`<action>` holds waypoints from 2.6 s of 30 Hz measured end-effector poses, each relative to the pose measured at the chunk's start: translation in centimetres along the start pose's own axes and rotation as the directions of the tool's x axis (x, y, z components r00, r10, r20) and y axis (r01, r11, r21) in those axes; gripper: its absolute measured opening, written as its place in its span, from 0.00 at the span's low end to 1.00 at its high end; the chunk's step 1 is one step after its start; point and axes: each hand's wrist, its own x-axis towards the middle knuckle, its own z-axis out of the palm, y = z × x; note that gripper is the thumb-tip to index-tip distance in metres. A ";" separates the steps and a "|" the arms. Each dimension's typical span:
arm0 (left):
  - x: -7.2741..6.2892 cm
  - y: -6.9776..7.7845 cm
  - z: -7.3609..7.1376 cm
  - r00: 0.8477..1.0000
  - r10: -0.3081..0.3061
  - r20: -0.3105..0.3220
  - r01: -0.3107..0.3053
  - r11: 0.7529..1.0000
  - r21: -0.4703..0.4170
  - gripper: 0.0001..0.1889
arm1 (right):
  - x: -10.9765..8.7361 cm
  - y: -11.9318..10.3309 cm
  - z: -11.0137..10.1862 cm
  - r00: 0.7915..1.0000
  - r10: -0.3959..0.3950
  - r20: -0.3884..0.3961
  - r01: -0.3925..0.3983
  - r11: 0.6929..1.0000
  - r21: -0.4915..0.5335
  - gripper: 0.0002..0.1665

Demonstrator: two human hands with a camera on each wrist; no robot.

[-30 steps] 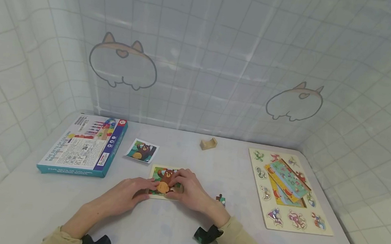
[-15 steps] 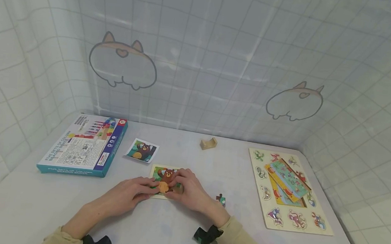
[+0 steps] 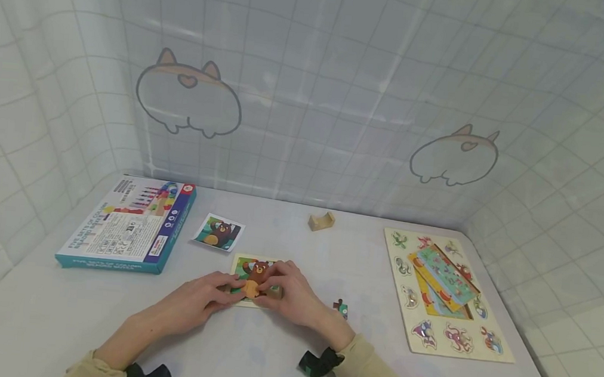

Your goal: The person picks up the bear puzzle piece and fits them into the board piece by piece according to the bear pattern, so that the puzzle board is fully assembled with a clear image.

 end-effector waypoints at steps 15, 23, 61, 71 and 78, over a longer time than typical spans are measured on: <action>0.1 0.3 0.1 1.000 0.018 0.005 -0.018 1.000 -0.006 0.20 | 0.0 0.3 -0.1 1.000 0.009 0.001 -0.009 1.000 0.013 0.09; 0.3 1.2 0.3 0.999 -0.030 0.021 0.030 0.999 -0.014 0.23 | 0.0 0.7 -0.4 0.999 0.023 -0.036 -0.021 0.999 0.037 0.03; 0.2 0.9 1.6 0.999 0.019 -0.029 -0.022 0.996 -0.082 0.21 | -1.1 0.8 -1.5 1.000 0.016 -0.023 -0.016 1.000 -0.005 0.12; 0.3 1.1 1.8 1.000 0.017 -0.013 -0.017 0.998 -0.057 0.22 | -5.5 3.9 -5.5 0.995 0.060 -0.084 -0.057 0.998 0.038 0.19; 0.2 1.1 1.8 1.000 0.006 -0.013 -0.007 0.998 -0.068 0.22 | -8.5 5.9 -8.1 0.991 0.097 -0.087 -0.094 0.995 0.038 0.20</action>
